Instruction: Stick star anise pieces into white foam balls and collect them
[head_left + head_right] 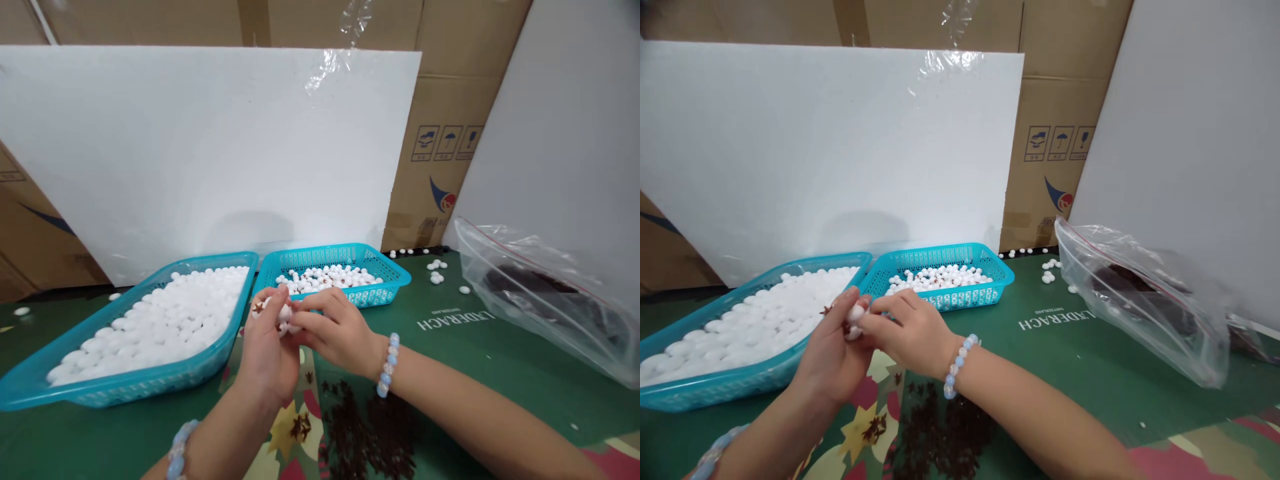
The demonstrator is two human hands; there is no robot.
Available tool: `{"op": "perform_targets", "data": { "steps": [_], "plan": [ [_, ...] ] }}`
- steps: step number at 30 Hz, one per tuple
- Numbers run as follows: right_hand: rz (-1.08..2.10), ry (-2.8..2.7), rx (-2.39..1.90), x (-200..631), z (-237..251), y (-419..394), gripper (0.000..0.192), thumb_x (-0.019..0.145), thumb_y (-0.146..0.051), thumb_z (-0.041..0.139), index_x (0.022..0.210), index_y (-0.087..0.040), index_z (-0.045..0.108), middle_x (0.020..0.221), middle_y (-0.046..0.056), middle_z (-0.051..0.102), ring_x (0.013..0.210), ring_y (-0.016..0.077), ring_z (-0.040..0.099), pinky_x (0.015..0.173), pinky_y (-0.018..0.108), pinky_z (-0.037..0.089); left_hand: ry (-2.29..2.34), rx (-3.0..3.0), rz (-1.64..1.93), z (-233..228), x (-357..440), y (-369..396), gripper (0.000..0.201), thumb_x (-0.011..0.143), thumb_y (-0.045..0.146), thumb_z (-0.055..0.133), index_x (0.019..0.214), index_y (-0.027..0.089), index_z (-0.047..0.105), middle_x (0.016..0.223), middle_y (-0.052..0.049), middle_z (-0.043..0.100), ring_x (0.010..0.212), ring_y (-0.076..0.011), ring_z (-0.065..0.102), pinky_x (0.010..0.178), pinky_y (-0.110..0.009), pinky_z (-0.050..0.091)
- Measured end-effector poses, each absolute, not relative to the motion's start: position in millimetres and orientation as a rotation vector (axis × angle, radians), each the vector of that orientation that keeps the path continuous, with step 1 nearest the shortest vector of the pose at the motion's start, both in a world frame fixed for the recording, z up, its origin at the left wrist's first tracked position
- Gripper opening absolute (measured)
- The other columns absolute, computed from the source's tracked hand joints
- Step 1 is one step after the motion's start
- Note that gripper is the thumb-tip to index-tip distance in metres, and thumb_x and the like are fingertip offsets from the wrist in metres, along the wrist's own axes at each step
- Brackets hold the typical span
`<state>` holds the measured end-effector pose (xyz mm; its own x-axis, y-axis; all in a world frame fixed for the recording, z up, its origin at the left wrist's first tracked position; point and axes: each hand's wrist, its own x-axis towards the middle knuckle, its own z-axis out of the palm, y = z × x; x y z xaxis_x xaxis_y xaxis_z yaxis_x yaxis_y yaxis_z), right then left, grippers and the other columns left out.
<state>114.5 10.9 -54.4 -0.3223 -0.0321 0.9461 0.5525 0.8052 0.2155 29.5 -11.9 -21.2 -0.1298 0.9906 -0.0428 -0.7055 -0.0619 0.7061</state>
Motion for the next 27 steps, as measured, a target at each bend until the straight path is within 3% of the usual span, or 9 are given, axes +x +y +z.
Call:
{"op": "perform_targets", "data": {
  "steps": [4, 10, 22, 27],
  "plan": [
    [-0.603, -1.879, -0.452, 114, -53, 10, 0.016, 0.074, -0.022, 0.040, 0.084, -0.012, 0.048, 0.067, 0.004, 0.054, 0.063, 0.0113, 0.045, 0.055, 0.023, 0.041, 0.725, 0.523, 1.583, -17, 28, -12, 0.018, 0.063, 0.023, 0.046, 0.049, 0.014, 0.039, 0.041, 0.005, 0.038, 0.033, -0.0034, 0.039, 0.030, -0.011, 0.030],
    [-0.583, -1.888, -0.431, 114, -52, 9, 0.018, 0.074, -0.022, 0.042, 0.082, -0.010, 0.051, 0.066, 0.004, 0.056, 0.062, 0.0116, 0.044, 0.056, 0.023, 0.040, 0.763, 0.500, 1.530, -12, 25, -15, 0.035, 0.069, 0.041, 0.026, 0.048, 0.015, 0.038, 0.040, 0.002, 0.037, 0.031, -0.0058, 0.037, 0.027, -0.014, 0.025],
    [-0.567, -1.891, -0.414, 115, -52, 12, 0.015, 0.072, -0.022, 0.044, 0.072, -0.009, 0.053, 0.064, 0.004, 0.057, 0.060, 0.0116, 0.044, 0.056, 0.023, 0.039, 0.731, 0.567, 1.495, -16, 25, -13, 0.011, 0.062, 0.009, 0.038, 0.052, 0.014, 0.040, 0.043, 0.003, 0.039, 0.030, -0.0033, 0.034, 0.027, -0.012, 0.023],
    [-0.560, -1.895, -0.445, 115, -54, 13, 0.015, 0.071, -0.022, 0.046, 0.067, -0.009, 0.053, 0.061, 0.004, 0.056, 0.059, 0.0117, 0.044, 0.055, 0.022, 0.040, 0.719, 0.626, 1.529, -22, 25, -10, 0.014, 0.061, 0.009, 0.043, 0.049, 0.015, 0.038, 0.042, 0.005, 0.037, 0.031, -0.0035, 0.034, 0.027, -0.011, 0.023]
  ]
}}
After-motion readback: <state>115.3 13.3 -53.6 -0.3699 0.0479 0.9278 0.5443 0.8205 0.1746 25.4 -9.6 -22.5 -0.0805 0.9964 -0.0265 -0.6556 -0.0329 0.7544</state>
